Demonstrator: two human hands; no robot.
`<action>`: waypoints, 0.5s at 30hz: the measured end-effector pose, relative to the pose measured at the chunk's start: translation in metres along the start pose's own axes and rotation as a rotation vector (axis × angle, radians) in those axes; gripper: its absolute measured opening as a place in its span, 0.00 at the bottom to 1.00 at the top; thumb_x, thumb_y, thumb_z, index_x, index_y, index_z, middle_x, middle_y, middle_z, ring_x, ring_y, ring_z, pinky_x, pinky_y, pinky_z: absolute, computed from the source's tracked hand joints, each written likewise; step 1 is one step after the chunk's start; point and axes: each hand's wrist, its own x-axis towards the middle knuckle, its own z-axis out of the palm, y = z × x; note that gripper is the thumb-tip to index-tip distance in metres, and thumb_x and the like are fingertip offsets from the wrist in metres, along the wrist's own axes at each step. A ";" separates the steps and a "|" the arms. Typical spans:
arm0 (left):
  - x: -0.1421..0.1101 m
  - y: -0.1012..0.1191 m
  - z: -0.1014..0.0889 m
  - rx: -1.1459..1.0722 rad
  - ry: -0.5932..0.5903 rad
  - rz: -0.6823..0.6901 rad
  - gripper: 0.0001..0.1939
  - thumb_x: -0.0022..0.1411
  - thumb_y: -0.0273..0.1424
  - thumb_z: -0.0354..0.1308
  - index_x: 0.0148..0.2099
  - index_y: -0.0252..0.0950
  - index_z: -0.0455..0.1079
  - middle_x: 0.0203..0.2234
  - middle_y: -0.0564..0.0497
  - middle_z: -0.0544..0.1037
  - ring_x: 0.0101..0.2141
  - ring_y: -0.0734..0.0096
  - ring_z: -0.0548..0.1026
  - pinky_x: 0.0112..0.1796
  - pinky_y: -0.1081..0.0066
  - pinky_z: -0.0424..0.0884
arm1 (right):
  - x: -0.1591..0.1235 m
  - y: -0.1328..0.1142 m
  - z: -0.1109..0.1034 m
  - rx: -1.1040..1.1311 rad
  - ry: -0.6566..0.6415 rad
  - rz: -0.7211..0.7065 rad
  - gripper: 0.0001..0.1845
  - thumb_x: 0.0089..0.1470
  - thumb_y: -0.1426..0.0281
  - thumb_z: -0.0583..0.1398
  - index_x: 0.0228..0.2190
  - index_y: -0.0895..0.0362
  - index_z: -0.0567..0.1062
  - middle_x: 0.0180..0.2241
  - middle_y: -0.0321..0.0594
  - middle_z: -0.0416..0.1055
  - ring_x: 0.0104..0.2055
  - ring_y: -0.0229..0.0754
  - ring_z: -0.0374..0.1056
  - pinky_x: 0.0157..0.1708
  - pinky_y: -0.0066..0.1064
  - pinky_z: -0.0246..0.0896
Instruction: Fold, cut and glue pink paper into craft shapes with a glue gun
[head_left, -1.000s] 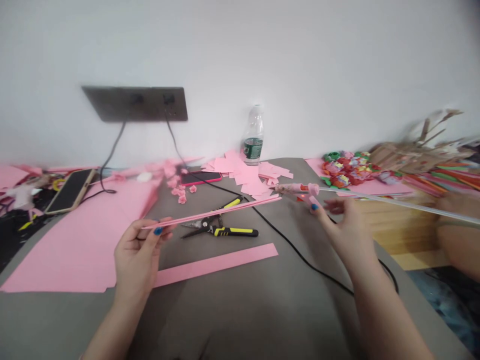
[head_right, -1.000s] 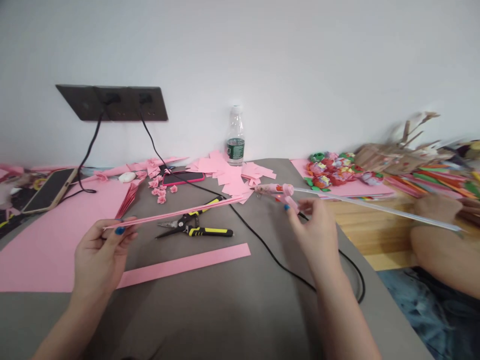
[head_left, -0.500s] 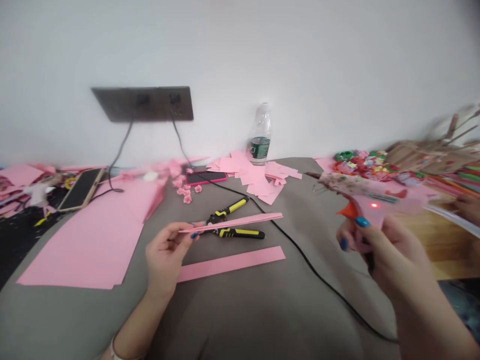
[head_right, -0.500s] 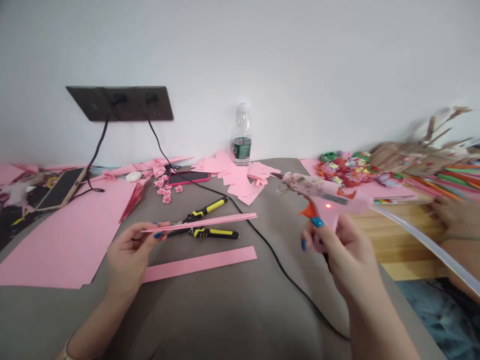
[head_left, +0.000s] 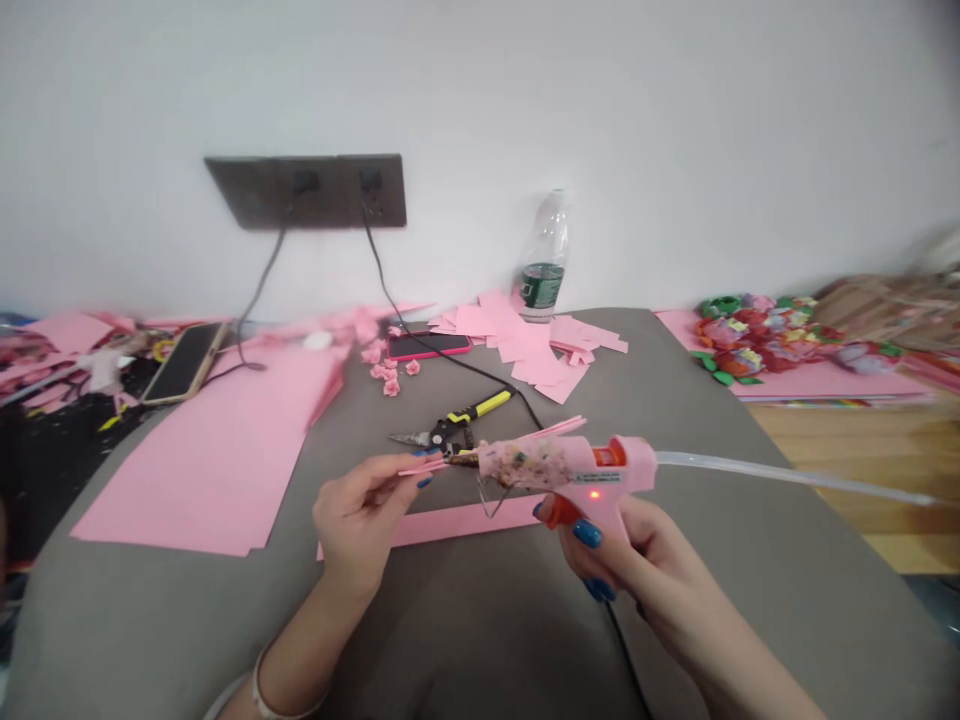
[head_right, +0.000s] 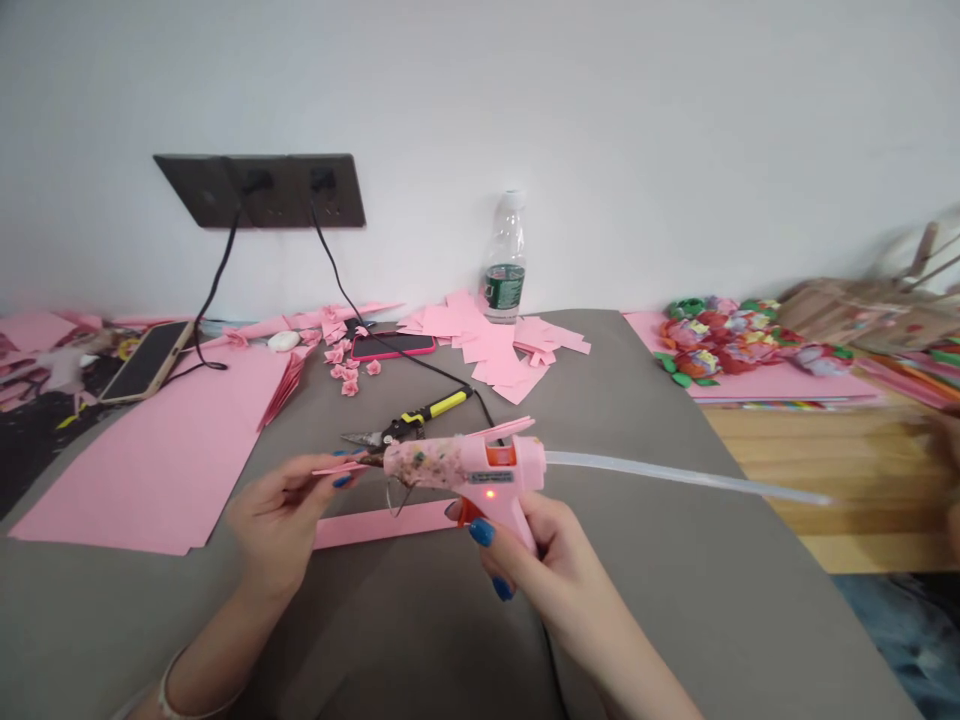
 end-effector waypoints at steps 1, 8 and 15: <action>0.000 0.001 0.000 0.004 0.001 0.002 0.02 0.60 0.29 0.68 0.37 0.41 0.82 0.31 0.53 0.87 0.29 0.69 0.85 0.30 0.76 0.82 | 0.000 0.000 0.000 -0.014 -0.004 0.007 0.25 0.59 0.47 0.61 0.34 0.57 0.79 0.16 0.29 0.53 0.20 0.35 0.50 0.21 0.28 0.50; -0.003 0.003 0.000 0.019 0.005 0.011 0.02 0.61 0.32 0.69 0.37 0.40 0.82 0.30 0.53 0.86 0.29 0.68 0.85 0.29 0.76 0.82 | 0.003 -0.004 0.001 -0.128 -0.018 0.035 0.27 0.59 0.46 0.60 0.29 0.58 0.78 0.17 0.31 0.55 0.20 0.34 0.48 0.20 0.28 0.48; -0.004 0.000 -0.001 -0.009 -0.009 0.039 0.02 0.62 0.29 0.68 0.38 0.42 0.81 0.31 0.54 0.86 0.30 0.70 0.85 0.29 0.78 0.81 | 0.003 -0.005 0.002 -0.145 -0.023 0.031 0.26 0.59 0.46 0.60 0.27 0.56 0.75 0.17 0.30 0.54 0.19 0.34 0.48 0.19 0.27 0.47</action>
